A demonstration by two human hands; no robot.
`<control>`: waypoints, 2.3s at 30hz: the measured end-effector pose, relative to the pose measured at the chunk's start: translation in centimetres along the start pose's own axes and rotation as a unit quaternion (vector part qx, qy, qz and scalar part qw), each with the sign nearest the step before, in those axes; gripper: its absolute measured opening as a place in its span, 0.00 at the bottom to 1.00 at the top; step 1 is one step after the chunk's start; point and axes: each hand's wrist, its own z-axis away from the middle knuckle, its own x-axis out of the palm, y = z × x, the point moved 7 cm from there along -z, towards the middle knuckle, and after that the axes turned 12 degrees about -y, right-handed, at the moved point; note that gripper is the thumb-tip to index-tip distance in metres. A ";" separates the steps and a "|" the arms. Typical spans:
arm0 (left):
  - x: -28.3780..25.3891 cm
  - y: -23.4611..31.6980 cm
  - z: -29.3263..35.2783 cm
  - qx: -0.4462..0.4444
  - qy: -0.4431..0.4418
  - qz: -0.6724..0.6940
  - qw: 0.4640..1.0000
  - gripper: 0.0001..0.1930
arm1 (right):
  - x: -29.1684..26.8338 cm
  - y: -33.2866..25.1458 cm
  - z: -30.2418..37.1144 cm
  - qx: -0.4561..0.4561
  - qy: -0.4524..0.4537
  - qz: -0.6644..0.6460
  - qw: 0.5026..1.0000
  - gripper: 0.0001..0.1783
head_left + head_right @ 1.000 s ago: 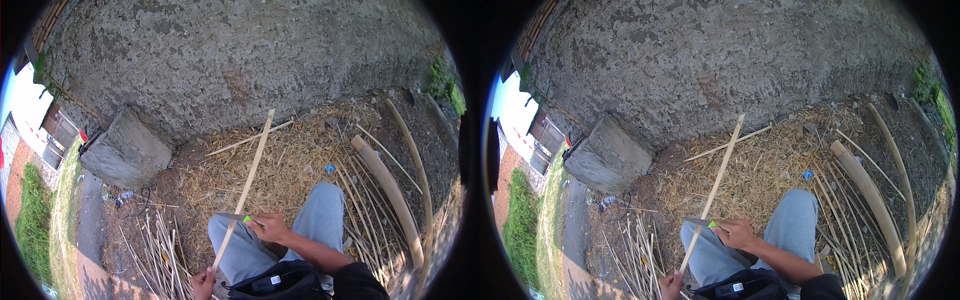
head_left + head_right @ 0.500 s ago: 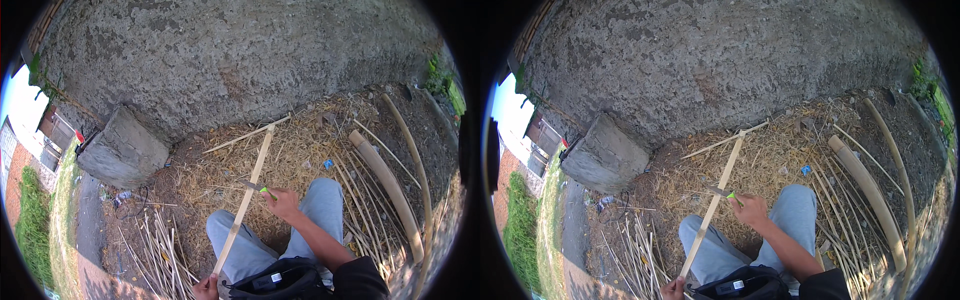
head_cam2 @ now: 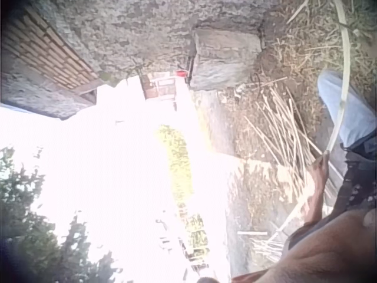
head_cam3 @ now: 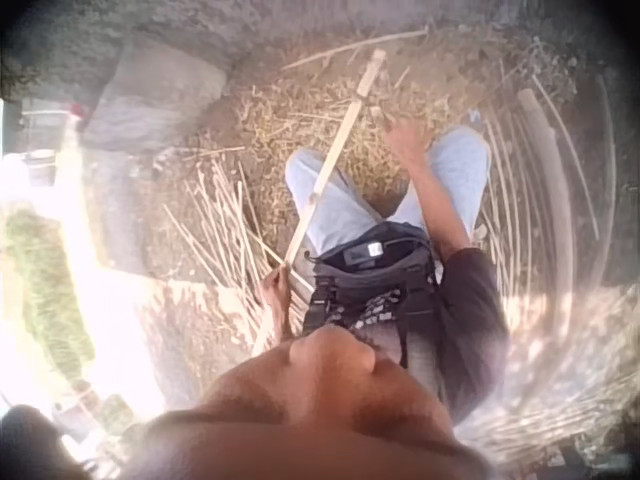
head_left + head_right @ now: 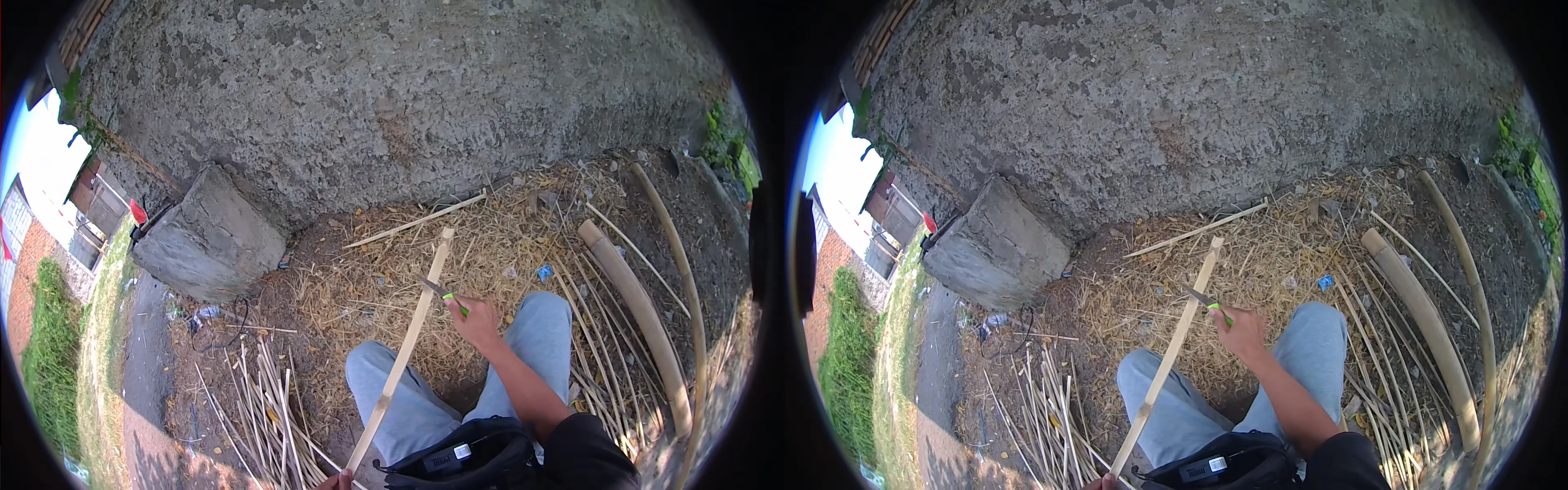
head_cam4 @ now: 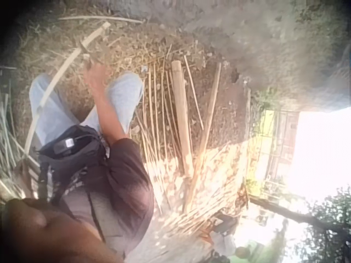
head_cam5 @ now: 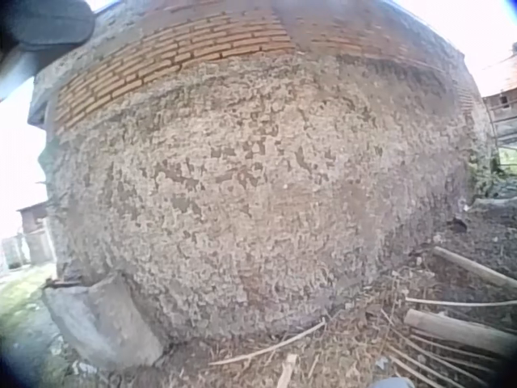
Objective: The person scrapes and shaves bamboo strips using a small knife.
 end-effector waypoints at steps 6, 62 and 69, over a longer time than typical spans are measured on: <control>0.6 2.6 -2.0 -0.018 0.000 -0.038 0.999 0.22 | 2.5 -8.3 8.0 -0.271 -0.085 -0.042 0.958 0.13; 6.6 -4.8 -1.9 -0.010 -0.225 0.043 0.973 0.07 | 1.1 -7.4 5.0 -0.209 -0.032 0.040 0.977 0.15; 7.1 -5.7 -0.7 0.086 -0.163 0.001 0.983 0.09 | 2.2 -7.5 5.2 -0.235 -0.057 0.060 0.968 0.13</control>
